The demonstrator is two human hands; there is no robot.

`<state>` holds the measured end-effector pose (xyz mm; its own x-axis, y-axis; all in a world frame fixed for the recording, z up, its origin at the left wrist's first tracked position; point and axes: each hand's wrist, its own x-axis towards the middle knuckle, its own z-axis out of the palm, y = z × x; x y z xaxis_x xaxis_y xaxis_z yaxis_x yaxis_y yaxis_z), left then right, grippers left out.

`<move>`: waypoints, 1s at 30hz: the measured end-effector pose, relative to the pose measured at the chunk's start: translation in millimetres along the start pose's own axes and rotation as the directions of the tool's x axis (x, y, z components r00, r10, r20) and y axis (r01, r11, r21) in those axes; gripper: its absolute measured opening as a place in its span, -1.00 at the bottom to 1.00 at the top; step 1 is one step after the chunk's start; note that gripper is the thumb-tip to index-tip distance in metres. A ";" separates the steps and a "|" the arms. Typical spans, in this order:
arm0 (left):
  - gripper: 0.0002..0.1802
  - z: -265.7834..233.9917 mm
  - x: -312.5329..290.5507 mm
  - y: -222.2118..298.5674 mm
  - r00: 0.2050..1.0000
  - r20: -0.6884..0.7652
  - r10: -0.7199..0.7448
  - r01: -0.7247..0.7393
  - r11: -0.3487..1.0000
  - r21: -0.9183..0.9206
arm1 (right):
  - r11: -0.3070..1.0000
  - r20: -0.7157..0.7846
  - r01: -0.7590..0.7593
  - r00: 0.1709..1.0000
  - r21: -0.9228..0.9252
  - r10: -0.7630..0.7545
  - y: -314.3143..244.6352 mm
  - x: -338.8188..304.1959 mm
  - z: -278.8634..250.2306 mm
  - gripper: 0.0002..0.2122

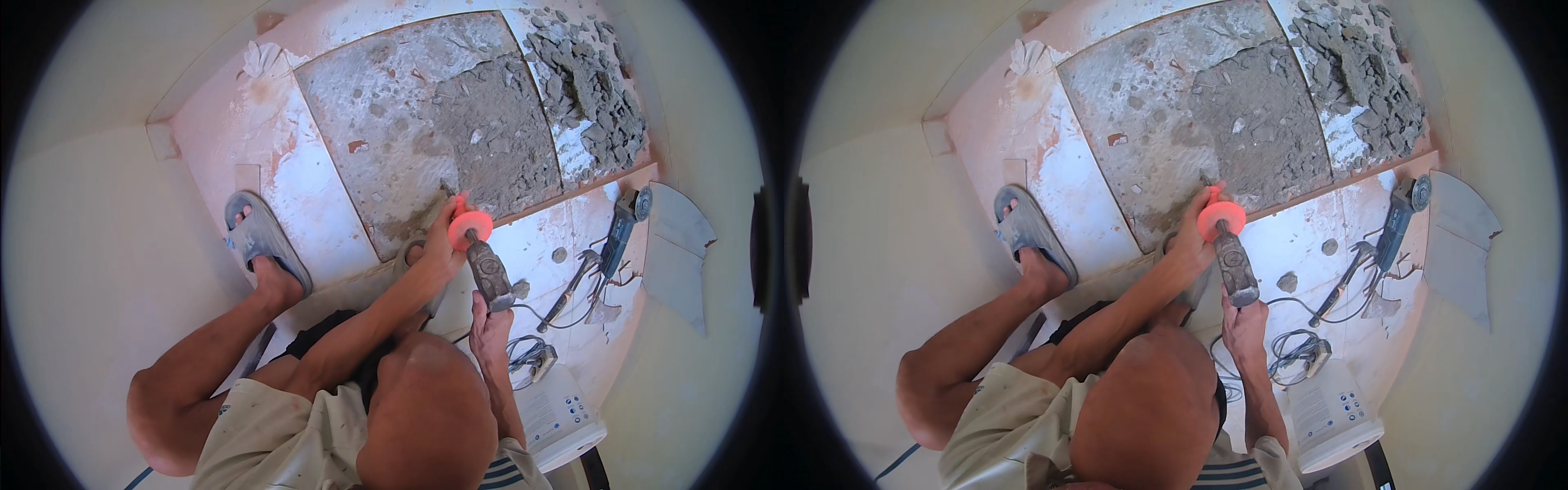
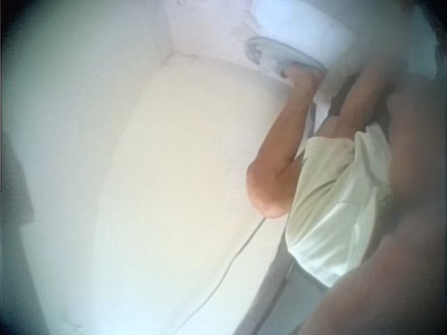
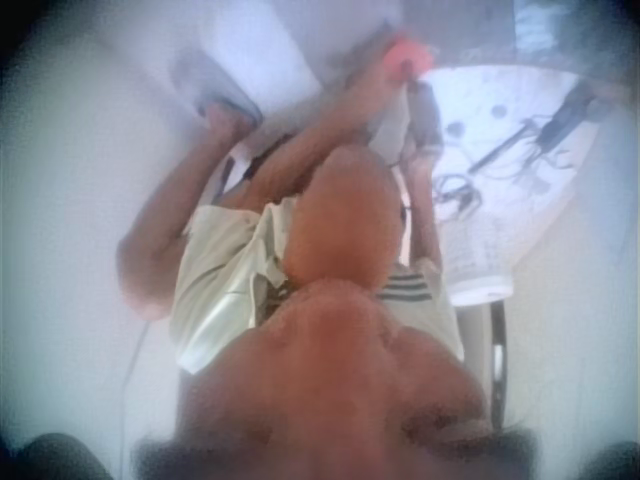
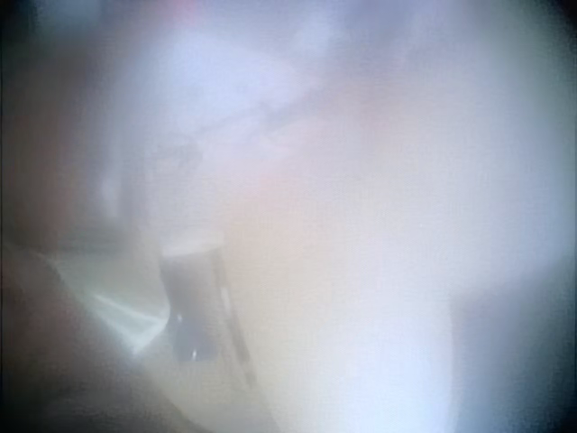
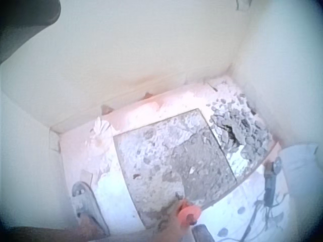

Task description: The person uses a hammer and a chisel to break and remove tiles from a floor. They repeatedly strike the chisel to loosen the tiles and clear debris from the work area.

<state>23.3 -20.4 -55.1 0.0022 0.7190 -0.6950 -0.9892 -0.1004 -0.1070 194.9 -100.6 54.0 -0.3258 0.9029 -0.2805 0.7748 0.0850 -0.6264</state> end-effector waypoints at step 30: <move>-0.65 -10.8 0.7 16.8 0.998 0.070 0.003 0.001 0.998 -0.060 | 0.875 0.031 0.206 0.969 0.438 -0.244 -18.1 -4.4 -46.9 -0.81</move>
<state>8.3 -29.0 -65.0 -0.0110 0.7650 -0.6439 -0.9787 -0.1403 -0.1500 207.7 -86.3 100.7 -0.5214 0.8414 -0.1419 0.3737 0.0757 -0.9245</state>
